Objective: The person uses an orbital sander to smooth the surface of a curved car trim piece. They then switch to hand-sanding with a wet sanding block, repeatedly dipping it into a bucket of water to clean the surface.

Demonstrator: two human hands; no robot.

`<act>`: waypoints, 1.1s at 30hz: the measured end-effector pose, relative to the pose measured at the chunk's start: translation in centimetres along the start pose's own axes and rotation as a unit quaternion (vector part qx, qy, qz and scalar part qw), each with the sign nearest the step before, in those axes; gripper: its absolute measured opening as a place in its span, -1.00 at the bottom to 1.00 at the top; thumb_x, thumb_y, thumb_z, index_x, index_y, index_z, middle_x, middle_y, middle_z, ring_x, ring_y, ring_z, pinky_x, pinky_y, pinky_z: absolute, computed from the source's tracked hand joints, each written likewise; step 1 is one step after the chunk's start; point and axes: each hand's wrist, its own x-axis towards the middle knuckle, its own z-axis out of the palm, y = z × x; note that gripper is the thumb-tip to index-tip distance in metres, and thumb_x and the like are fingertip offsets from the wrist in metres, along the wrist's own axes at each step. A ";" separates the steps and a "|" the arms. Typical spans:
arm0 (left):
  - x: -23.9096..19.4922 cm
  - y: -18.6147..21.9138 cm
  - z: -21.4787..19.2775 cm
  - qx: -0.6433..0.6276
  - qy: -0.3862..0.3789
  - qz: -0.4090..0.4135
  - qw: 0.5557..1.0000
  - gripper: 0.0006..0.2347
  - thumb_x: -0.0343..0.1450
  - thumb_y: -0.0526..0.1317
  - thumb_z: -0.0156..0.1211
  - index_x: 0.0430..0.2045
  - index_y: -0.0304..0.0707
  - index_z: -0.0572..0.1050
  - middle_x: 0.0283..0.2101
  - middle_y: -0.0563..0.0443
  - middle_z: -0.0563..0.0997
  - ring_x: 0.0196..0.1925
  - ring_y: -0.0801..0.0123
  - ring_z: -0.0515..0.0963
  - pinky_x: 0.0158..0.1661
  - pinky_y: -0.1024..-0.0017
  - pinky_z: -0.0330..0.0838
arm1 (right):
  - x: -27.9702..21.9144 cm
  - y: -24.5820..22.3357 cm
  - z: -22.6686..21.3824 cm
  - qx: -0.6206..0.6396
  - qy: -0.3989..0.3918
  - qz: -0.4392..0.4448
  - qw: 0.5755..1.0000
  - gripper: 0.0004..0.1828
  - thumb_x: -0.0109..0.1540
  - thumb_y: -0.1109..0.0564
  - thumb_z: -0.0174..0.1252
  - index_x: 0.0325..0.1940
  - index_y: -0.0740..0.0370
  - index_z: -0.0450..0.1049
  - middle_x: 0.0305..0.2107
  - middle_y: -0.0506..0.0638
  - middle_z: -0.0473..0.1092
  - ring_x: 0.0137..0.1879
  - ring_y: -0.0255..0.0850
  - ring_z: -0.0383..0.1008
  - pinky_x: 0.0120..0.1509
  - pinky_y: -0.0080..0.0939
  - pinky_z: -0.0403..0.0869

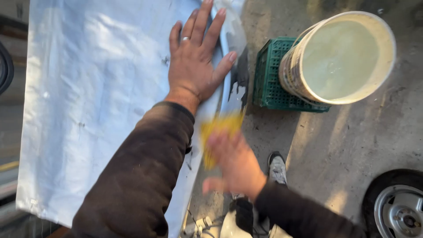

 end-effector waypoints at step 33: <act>-0.4 0.4 0.0 -0.016 -0.010 0.000 1.000 -0.34 0.52 0.26 0.02 0.53 0.07 0.13 0.60 0.04 -0.02 0.59 0.15 0.12 0.50 -0.01 -0.18 | -2.0 -1.0 2.0 -0.060 -0.001 -0.043 0.997 0.27 0.19 -0.78 -0.23 0.60 0.26 0.07 0.55 0.10 -0.04 0.68 -0.06 -0.31 0.70 0.10 -0.32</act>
